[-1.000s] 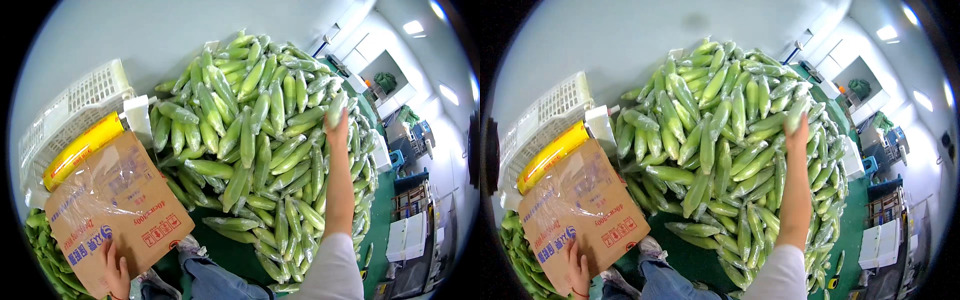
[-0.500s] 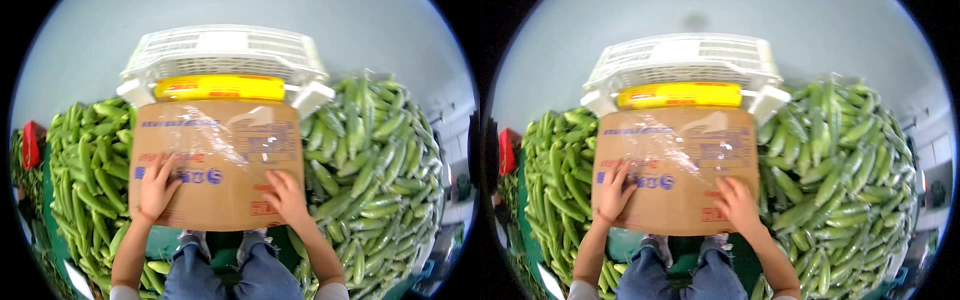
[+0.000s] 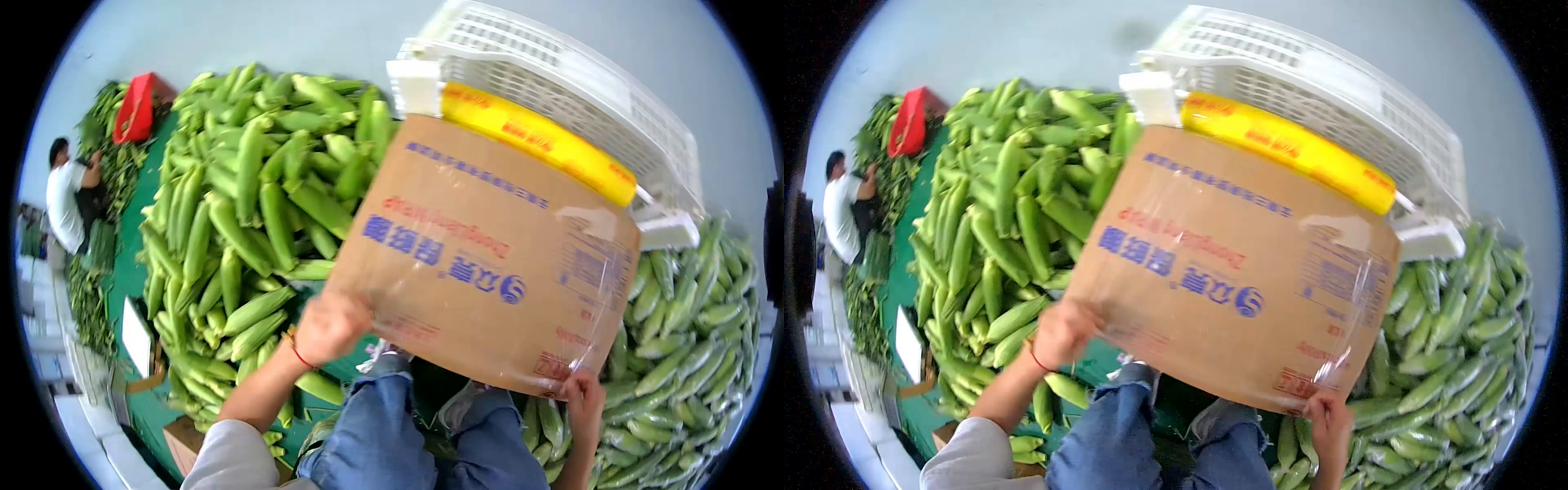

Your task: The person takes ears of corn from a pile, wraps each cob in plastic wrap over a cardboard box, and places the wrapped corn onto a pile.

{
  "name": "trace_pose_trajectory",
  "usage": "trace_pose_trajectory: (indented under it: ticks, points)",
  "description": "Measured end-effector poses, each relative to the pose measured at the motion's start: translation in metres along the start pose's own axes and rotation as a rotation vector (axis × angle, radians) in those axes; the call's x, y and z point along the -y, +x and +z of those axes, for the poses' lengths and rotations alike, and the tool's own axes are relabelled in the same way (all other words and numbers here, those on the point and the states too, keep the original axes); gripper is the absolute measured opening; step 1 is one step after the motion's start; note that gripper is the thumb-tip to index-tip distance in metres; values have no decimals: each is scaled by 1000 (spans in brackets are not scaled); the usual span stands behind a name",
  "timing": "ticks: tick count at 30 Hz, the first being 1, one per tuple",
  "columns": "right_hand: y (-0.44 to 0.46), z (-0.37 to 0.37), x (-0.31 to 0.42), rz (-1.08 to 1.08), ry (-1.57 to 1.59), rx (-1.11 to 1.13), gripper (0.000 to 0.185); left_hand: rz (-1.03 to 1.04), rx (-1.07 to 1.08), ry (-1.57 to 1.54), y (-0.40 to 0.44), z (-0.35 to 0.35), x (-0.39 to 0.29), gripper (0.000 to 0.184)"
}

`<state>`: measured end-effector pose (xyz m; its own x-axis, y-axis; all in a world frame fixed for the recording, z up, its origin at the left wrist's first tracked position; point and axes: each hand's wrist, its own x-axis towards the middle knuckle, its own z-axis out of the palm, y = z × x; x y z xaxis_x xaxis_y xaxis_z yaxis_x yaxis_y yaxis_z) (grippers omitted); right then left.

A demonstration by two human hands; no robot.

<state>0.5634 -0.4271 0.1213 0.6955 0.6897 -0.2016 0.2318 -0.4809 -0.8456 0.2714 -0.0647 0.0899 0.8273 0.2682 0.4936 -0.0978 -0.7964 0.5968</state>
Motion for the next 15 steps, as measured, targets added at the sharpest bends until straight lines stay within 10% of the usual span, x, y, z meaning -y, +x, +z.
trace_pose_trajectory:
  ticks: [4, 6, 12, 15]
  points:
    - [-18, 12, -3, 33, -208, 84, 6, -120, 9, 233, -93, 22, -20, 23]
    - [-15, 10, -2, 63, -181, 106, 5, -581, -123, 383, -163, 44, 5, 31]
    - [-4, 11, 0, 110, -141, 159, 5, -1630, -947, -539, -165, 94, 155, 53]
    - [-6, 8, -24, 84, -131, 124, 5, -1665, -1341, -823, -152, 123, 224, 70]
